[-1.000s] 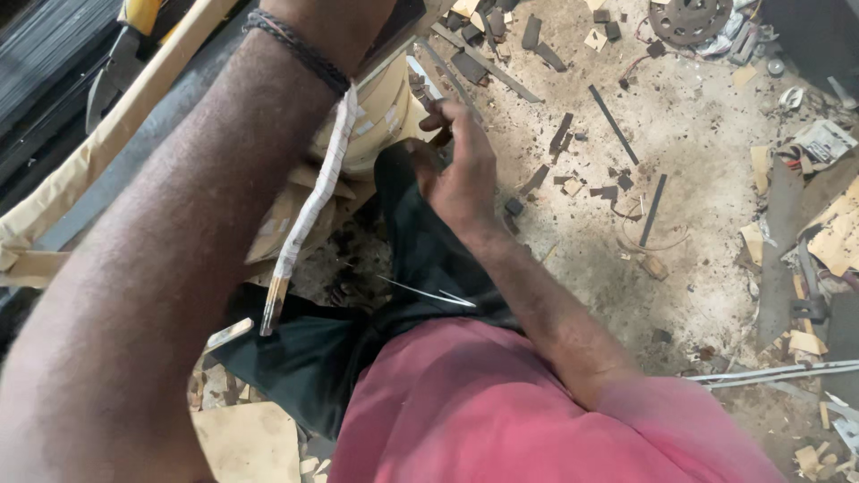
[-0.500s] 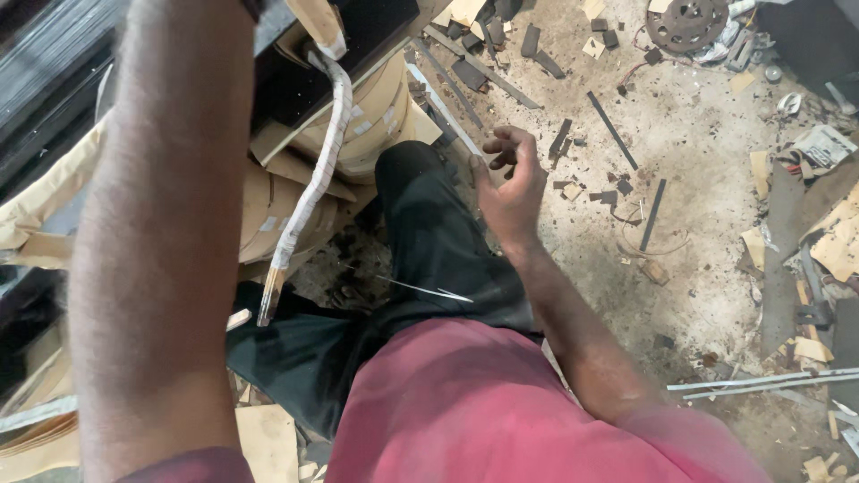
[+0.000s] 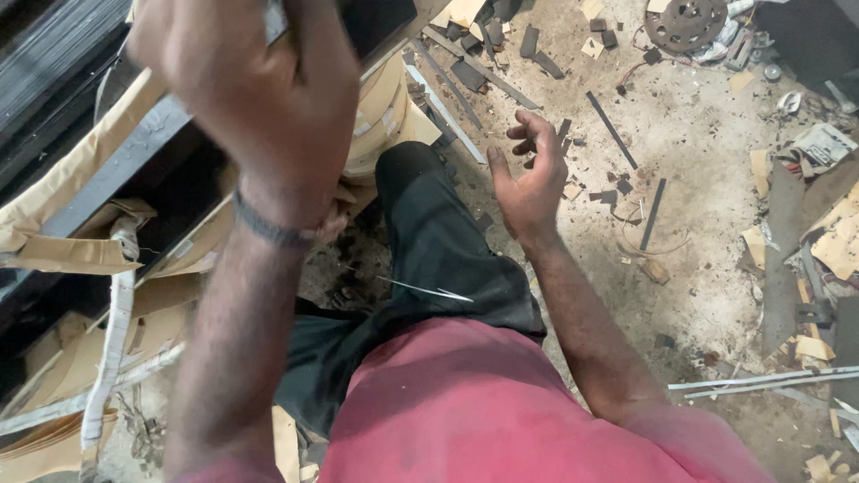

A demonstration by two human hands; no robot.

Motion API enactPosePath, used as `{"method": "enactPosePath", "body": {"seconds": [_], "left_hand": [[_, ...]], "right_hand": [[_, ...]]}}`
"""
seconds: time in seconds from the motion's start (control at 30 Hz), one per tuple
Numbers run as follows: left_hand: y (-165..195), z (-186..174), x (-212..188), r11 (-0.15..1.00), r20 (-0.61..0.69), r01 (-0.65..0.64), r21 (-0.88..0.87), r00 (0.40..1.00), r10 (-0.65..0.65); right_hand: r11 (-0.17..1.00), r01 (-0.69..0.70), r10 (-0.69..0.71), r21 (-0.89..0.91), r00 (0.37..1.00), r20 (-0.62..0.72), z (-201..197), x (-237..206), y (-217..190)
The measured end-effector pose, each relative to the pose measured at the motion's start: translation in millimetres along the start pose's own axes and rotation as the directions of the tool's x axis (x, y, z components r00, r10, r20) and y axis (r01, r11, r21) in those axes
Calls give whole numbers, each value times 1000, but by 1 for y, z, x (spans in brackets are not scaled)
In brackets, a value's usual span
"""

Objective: The person tears strips of brown paper and wraps them around a bundle of white cables. They use pliers to cut the paper and continue wrapping the bundle with additional strips.

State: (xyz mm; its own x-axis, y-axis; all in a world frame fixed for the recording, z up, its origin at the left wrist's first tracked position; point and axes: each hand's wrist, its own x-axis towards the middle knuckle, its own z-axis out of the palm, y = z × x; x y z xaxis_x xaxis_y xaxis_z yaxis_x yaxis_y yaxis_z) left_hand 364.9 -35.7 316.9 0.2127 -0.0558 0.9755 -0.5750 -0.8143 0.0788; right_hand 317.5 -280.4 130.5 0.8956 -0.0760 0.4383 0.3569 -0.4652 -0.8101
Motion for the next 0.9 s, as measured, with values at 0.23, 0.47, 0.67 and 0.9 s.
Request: {"method": "enactPosePath", "body": {"seconds": [0.23, 0.47, 0.67, 0.9], "left_hand": [[89, -117, -51, 911, 337, 402, 91, 848, -408], [109, -195, -119, 825, 247, 521, 219, 788, -564], [133, -279, -145, 686, 78, 602, 409, 726, -683], [133, -313, -165, 591, 12, 677, 438, 653, -757]], "right_hand": [[888, 418, -426, -191, 905, -6, 3, 71, -21], [732, 603, -635, -317, 772, 3, 55, 157, -25], [788, 616, -615, -1, 786, 63, 82, 102, -79], [827, 550, -553, 116, 758, 347, 73, -19, -157]]}}
